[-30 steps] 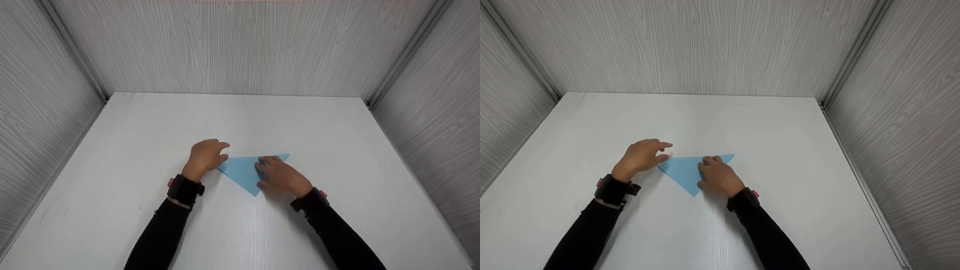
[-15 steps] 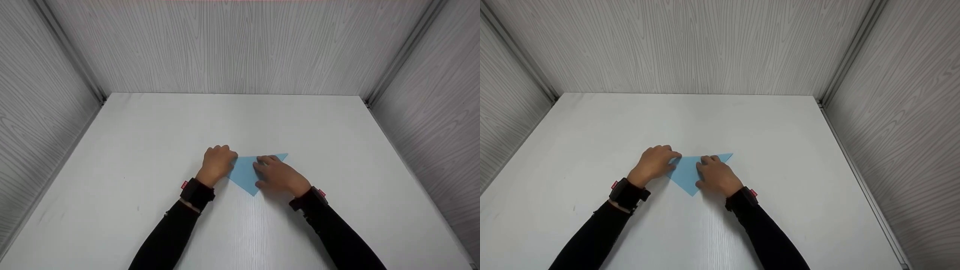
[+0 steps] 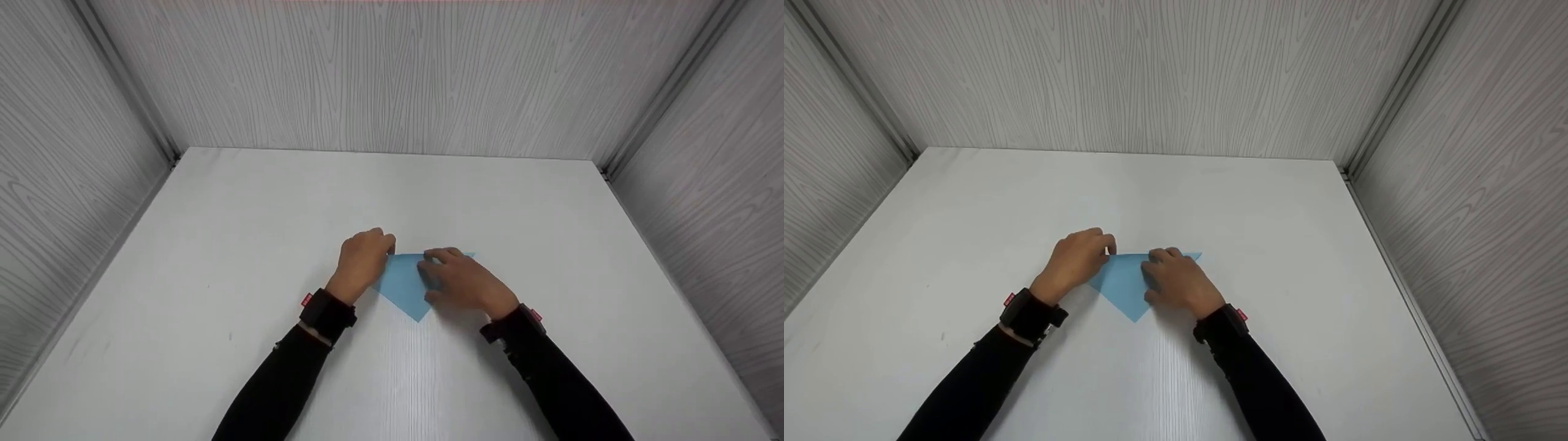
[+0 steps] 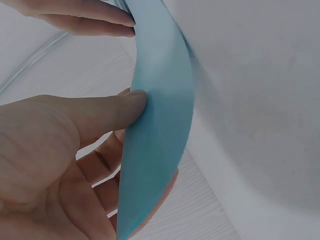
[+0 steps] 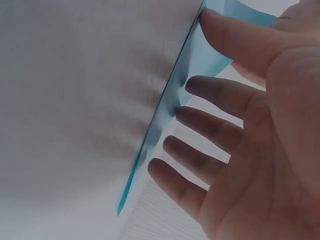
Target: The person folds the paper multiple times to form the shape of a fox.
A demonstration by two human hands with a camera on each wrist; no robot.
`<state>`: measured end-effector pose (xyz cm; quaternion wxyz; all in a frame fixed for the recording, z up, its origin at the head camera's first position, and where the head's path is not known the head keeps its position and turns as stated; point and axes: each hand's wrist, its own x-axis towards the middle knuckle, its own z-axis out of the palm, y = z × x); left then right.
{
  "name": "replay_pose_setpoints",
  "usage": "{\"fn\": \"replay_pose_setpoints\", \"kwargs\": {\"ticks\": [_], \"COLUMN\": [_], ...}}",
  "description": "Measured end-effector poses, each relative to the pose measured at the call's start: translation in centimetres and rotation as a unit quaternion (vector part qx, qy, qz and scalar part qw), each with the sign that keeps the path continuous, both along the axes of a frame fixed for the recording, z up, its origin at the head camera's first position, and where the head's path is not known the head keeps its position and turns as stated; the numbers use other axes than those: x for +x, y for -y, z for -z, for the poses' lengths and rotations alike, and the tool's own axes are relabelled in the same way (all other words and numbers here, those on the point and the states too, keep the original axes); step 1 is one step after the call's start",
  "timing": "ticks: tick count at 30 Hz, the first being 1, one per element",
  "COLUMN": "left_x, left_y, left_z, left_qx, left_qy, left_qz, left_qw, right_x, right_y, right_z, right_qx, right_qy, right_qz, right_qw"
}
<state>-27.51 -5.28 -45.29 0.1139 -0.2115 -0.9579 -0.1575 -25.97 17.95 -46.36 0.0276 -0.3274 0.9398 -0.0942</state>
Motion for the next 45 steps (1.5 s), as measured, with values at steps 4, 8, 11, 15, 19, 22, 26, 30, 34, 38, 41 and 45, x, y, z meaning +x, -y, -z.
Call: {"fn": "replay_pose_setpoints", "kwargs": {"ticks": [4, 8, 11, 15, 19, 22, 26, 30, 34, 38, 41, 45], "left_x": [0.6, 1.5, 2.4, 3.4, 4.0, 4.1, 4.0, 3.9, 4.0, 4.1, 4.2, 4.3], "left_y": [0.0, 0.2, 0.6, 1.3, 1.5, 1.3, 0.7, 0.3, -0.2, -0.7, -0.9, -0.9], "left_z": [-1.9, -4.9, -7.1, -9.5, -10.8, -10.9, -10.5, -10.2, -9.8, -9.8, -9.9, -9.9], "left_qx": [0.032, 0.059, 0.076, 0.095, 0.11, 0.114, 0.115, 0.117, 0.123, 0.133, 0.138, 0.14], "left_qy": [0.0, -0.007, -0.007, 0.007, -0.003, -0.024, -0.049, -0.073, -0.093, -0.118, -0.128, -0.131], "left_qz": [0.015, 0.035, 0.038, 0.021, 0.023, 0.051, 0.098, 0.12, 0.127, 0.129, 0.13, 0.131], "left_qw": [0.9994, 0.9976, 0.9963, 0.9952, 0.9937, 0.9919, 0.9872, 0.9832, 0.9799, 0.9755, 0.9735, 0.9728], "right_x": [-0.5, -0.9, -0.8, 0.0, 0.9, 1.5, 1.9, 2.2, 2.5, 2.5, 2.4, 2.4], "right_y": [-0.8, -0.8, -0.5, -0.6, -0.9, -1.0, -0.9, -0.6, -0.4, -0.3, -0.1, 0.3], "right_z": [-1.6, -4.5, -6.7, -9.2, -10.7, -11.0, -10.9, -10.8, -10.8, -10.9, -10.9, -10.6], "right_qx": [-0.082, -0.142, -0.162, -0.181, -0.198, -0.207, -0.211, -0.222, -0.229, -0.245, -0.262, -0.27], "right_qy": [-0.123, -0.201, -0.196, -0.159, -0.144, -0.144, -0.156, -0.16, -0.162, -0.176, -0.189, -0.2], "right_qz": [-0.027, -0.032, -0.016, 0.003, 0.007, 0.0, -0.016, -0.029, -0.038, -0.047, -0.051, -0.048], "right_qw": [0.9886, 0.9687, 0.9669, 0.9706, 0.9695, 0.9676, 0.9649, 0.9614, 0.9592, 0.9524, 0.9449, 0.9407]}}
